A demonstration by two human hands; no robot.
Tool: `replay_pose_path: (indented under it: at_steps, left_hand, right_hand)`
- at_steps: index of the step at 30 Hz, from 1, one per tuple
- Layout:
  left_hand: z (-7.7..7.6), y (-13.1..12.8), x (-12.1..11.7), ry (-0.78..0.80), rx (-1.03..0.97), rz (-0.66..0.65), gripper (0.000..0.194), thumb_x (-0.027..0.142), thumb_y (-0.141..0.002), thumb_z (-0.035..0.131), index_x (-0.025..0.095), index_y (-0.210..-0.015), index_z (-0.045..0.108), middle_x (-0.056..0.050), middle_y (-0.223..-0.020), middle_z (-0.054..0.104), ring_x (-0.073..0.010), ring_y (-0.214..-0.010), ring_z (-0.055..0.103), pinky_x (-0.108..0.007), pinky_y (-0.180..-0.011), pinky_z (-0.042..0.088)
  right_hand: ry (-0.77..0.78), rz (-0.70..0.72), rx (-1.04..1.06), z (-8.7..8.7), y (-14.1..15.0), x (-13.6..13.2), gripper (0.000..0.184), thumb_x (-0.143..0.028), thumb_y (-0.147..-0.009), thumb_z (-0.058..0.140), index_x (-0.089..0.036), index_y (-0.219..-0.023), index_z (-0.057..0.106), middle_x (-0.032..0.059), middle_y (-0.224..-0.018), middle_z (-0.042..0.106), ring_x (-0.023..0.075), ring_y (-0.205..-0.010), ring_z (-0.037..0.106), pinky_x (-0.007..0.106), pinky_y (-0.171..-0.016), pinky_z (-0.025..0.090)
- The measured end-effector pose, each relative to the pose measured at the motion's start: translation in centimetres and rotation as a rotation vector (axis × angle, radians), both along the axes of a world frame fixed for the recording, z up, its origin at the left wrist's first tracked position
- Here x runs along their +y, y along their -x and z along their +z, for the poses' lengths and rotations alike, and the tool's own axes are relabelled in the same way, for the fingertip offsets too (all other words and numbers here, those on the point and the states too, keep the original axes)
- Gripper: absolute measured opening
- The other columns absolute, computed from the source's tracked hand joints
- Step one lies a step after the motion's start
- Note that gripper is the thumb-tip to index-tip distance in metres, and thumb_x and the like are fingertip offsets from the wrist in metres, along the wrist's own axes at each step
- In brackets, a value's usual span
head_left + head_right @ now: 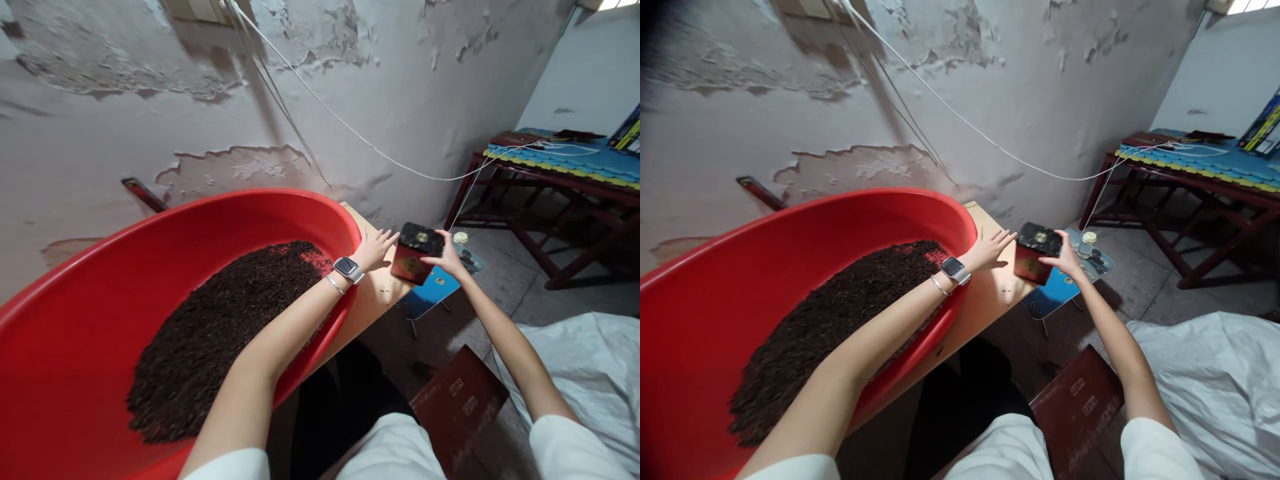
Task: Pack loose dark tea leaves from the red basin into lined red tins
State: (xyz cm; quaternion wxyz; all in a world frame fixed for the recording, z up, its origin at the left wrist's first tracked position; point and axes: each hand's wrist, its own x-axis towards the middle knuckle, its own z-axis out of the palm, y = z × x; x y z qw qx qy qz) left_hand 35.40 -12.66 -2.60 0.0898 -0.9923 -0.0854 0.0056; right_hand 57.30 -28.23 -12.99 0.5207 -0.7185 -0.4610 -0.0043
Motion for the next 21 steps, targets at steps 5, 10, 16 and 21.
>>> replay_pose_path:
  at_steps: [5,10,16,21]
  left_hand:
    - [-0.2,-0.1,0.1,-0.005,0.034,-0.028,0.077,0.037,-0.089,0.065,0.025,-0.154,0.025,-0.016,-0.152,0.040,-0.0339,-0.139,0.036,-0.071,-0.111,0.020]
    - [-0.5,-0.2,0.0,-0.005,0.073,-0.010,0.075,0.037,-0.086,0.069,0.025,-0.151,0.034,-0.015,-0.140,0.053,-0.0337,-0.129,0.045,-0.071,-0.110,0.023]
    - [-0.7,0.0,0.1,-0.008,0.080,-0.017,0.071,0.040,-0.085,0.070,0.021,-0.146,0.040,-0.014,-0.133,0.058,-0.0321,-0.123,0.050,-0.066,-0.111,0.023]
    - [-1.0,-0.1,0.2,-0.031,0.047,-0.020,0.066,0.042,-0.082,0.072,0.023,-0.141,0.048,-0.012,-0.124,0.063,-0.0299,-0.117,0.053,-0.062,-0.113,0.021]
  right_hand:
    - [-0.175,-0.619,0.056,-3.5,-5.1,-3.0,0.096,-0.052,-0.053,0.079,-0.018,-0.131,0.035,0.0162,-0.134,0.038,0.0336,-0.128,0.039,0.048,-0.109,0.031]
    - [0.065,-0.795,0.232,-9.4,-5.2,-5.1,0.092,-0.041,-0.050,0.078,-0.021,-0.129,0.037,0.0170,-0.134,0.039,0.0379,-0.130,0.036,0.050,-0.109,0.029]
    - [0.402,-0.693,0.326,-14.9,-0.4,-3.0,0.084,-0.041,-0.062,0.072,-0.019,-0.133,0.032,0.0222,-0.136,0.041,0.0358,-0.132,0.038,0.044,-0.109,0.033]
    - [0.421,-0.724,0.327,-15.9,0.9,1.6,0.088,-0.041,-0.068,0.066,-0.015,-0.139,0.020,0.0286,-0.143,0.031,0.0405,-0.134,0.036,0.048,-0.108,0.033]
